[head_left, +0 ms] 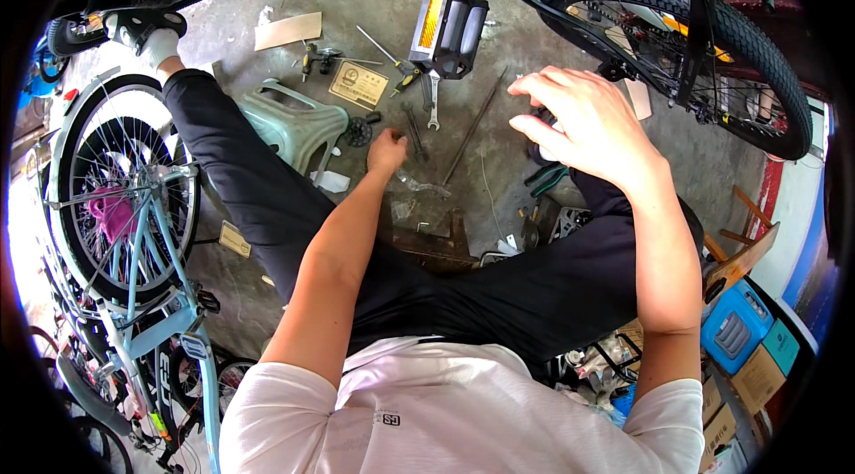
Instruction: The person assembles a bicycle by attaching a pedal to the crank arm using a wrench, inserting the front wheel into the front fork, and tightening the axle bolts with a wrench.
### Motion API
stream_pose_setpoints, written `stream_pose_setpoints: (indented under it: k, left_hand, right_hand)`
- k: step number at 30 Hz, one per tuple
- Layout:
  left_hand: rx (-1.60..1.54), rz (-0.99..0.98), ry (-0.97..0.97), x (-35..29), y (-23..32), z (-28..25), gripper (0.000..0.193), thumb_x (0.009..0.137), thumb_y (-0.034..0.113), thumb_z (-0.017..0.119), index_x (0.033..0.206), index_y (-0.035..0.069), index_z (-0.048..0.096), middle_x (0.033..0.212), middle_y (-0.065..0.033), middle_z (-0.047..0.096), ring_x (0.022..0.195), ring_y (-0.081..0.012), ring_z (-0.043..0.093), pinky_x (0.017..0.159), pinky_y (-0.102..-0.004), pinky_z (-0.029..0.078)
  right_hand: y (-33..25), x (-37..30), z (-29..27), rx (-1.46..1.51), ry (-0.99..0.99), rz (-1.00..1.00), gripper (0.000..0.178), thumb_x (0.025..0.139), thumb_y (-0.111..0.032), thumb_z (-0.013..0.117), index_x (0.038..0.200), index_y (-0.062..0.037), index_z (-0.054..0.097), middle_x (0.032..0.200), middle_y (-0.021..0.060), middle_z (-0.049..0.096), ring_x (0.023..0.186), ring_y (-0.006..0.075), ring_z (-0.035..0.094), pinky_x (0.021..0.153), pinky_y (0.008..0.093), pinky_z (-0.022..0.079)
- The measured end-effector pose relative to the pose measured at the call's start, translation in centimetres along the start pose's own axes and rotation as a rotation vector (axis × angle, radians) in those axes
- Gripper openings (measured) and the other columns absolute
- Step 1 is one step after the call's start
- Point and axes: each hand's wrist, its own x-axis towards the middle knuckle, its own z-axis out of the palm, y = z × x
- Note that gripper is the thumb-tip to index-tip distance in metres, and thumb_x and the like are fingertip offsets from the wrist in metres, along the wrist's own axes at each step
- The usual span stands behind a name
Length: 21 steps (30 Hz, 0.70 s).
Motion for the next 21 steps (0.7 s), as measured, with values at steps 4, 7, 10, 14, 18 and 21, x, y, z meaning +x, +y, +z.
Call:
stream_pose_setpoints:
  k: [4, 7, 10, 14, 18, 21]
  left_hand:
    - [0.137, 0.040, -0.025, -0.3, -1.5, -0.1, 0.044, 0.091, 0.036, 0.062, 0.125, 0.009, 0.063, 0.114, -0.0166, 0.070, 0.111, -0.0363, 0.064, 0.094, -0.0461, 0.049]
    - [0.261, 0.058, -0.021, -2.1, -0.3, -0.5, 0.043, 0.090, 0.037, 0.063, 0.124, 0.010, 0.064, 0.116, -0.0177, 0.069, 0.112, -0.0376, 0.064, 0.095, -0.0469, 0.049]
    - [0.340, 0.061, 0.028, -3.3, 0.1, -1.5, 0.041, 0.089, 0.037, 0.064, 0.119, 0.010, 0.066, 0.116, -0.0177, 0.069, 0.112, -0.0377, 0.064, 0.094, -0.0481, 0.050]
    - [0.245, 0.138, -0.035, -4.6, 2.2, -2.2, 0.038, 0.088, 0.038, 0.064, 0.113, 0.010, 0.069, 0.112, -0.0172, 0.071, 0.108, -0.0362, 0.065, 0.093, -0.0468, 0.051]
    - [0.148, 0.391, 0.095, -8.3, 8.4, -5.2, 0.039, 0.089, 0.037, 0.062, 0.115, 0.008, 0.067, 0.109, -0.0176, 0.071, 0.105, -0.0356, 0.066, 0.089, -0.0446, 0.052]
    - [0.046, 0.750, 0.224, -16.1, 15.0, -10.9, 0.035, 0.091, 0.025, 0.063, 0.118, 0.003, 0.063, 0.103, -0.0171, 0.070, 0.090, -0.0320, 0.070, 0.082, -0.0417, 0.054]
  right_hand:
    - [0.0, -0.1, 0.0, 0.011, -0.019, -0.007, 0.030, 0.092, -0.034, 0.065, 0.107, -0.0073, 0.064, 0.095, 0.0124, 0.066, 0.093, 0.0321, 0.066, 0.084, 0.0432, 0.053]
    - [0.3, -0.3, -0.3, 0.014, -0.048, -0.020, 0.031, 0.091, -0.033, 0.065, 0.109, -0.0069, 0.064, 0.097, 0.0121, 0.067, 0.094, 0.0317, 0.066, 0.085, 0.0432, 0.053]
    - [0.6, 0.2, -1.0, 0.046, -0.004, -0.053, 0.033, 0.090, -0.032, 0.066, 0.112, -0.0072, 0.064, 0.094, 0.0101, 0.065, 0.089, 0.0293, 0.065, 0.082, 0.0400, 0.050]
    - [1.0, 1.3, -2.2, 0.022, 0.044, 0.028, 0.031, 0.089, -0.031, 0.068, 0.109, -0.0075, 0.065, 0.092, 0.0094, 0.067, 0.086, 0.0276, 0.067, 0.076, 0.0397, 0.052]
    - [-0.4, 2.9, -3.5, 0.040, 0.129, 0.032, 0.029, 0.090, -0.030, 0.066, 0.108, -0.0071, 0.066, 0.093, 0.0096, 0.067, 0.091, 0.0301, 0.066, 0.080, 0.0419, 0.051]
    - [-1.2, 3.8, -3.5, 0.029, 0.319, -0.025, 0.025, 0.088, -0.022, 0.067, 0.108, -0.0069, 0.066, 0.094, 0.0099, 0.067, 0.095, 0.0305, 0.063, 0.084, 0.0405, 0.050]
